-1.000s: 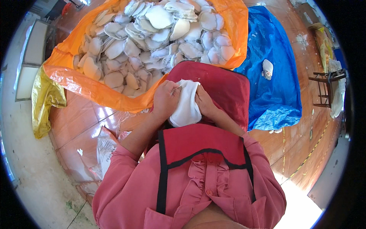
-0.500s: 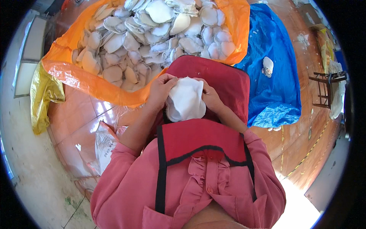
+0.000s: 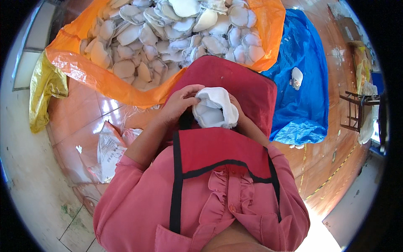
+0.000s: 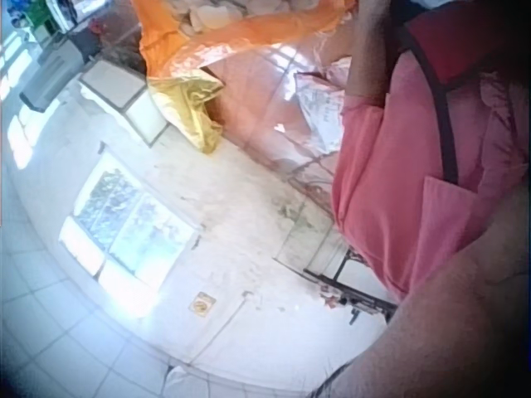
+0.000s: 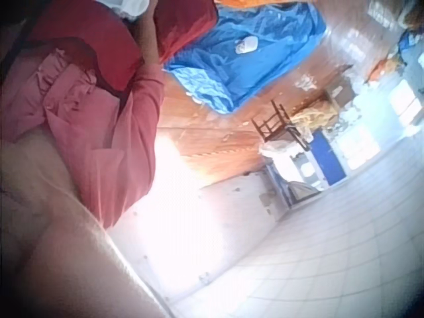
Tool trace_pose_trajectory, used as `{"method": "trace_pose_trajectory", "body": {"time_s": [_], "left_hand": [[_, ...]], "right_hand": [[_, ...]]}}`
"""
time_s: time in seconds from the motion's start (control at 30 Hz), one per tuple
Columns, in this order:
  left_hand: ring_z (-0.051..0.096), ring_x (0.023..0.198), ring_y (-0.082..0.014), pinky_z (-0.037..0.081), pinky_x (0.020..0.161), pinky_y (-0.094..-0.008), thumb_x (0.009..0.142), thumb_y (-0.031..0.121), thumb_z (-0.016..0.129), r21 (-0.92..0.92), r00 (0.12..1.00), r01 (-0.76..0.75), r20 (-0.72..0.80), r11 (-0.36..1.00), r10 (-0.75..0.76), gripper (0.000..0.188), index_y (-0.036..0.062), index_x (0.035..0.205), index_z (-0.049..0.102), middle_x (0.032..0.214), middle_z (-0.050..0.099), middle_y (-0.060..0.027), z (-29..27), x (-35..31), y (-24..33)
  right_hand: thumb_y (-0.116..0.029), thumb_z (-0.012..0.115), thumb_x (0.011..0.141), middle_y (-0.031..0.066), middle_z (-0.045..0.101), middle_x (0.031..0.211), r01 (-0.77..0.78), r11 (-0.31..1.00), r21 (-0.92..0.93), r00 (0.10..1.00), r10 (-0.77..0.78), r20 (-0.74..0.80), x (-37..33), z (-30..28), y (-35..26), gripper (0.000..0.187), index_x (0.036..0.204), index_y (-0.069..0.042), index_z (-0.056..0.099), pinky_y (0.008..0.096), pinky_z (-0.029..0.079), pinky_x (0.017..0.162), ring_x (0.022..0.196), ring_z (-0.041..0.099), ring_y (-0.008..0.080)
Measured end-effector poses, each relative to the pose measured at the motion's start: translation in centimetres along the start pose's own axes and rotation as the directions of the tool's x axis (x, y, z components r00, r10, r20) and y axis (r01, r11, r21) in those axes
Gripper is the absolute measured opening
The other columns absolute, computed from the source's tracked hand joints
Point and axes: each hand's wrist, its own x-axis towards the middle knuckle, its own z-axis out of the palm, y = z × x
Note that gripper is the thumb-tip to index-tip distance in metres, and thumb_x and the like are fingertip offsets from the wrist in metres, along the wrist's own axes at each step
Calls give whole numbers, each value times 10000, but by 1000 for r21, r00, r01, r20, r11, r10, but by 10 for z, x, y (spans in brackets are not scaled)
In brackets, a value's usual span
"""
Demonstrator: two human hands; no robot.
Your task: The person stuffs a white fabric shell with cotton-like material, then inserts a small face insert to form a plush toy. The person handles the shell and stuffing by hand, repeatedly compressing and shaping the material before placing the finished toy aside.
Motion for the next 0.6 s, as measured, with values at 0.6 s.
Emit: {"method": "trace_pose_trajectory", "body": {"time_s": [0.6], "left_hand": [[570, 890, -102, 451, 781, -250, 936, 122, 606, 624, 895, -325, -39, 711, 444, 141, 22, 1021, 660, 940, 621, -20, 23, 24, 6]], "right_hand": [[-235, 538, 971, 73, 603, 1254, -166, 985, 42, 985, 164, 47, 3, -23, 2, 409, 1342, -66, 516, 366, 504, 959, 1094, 619, 206]]}}
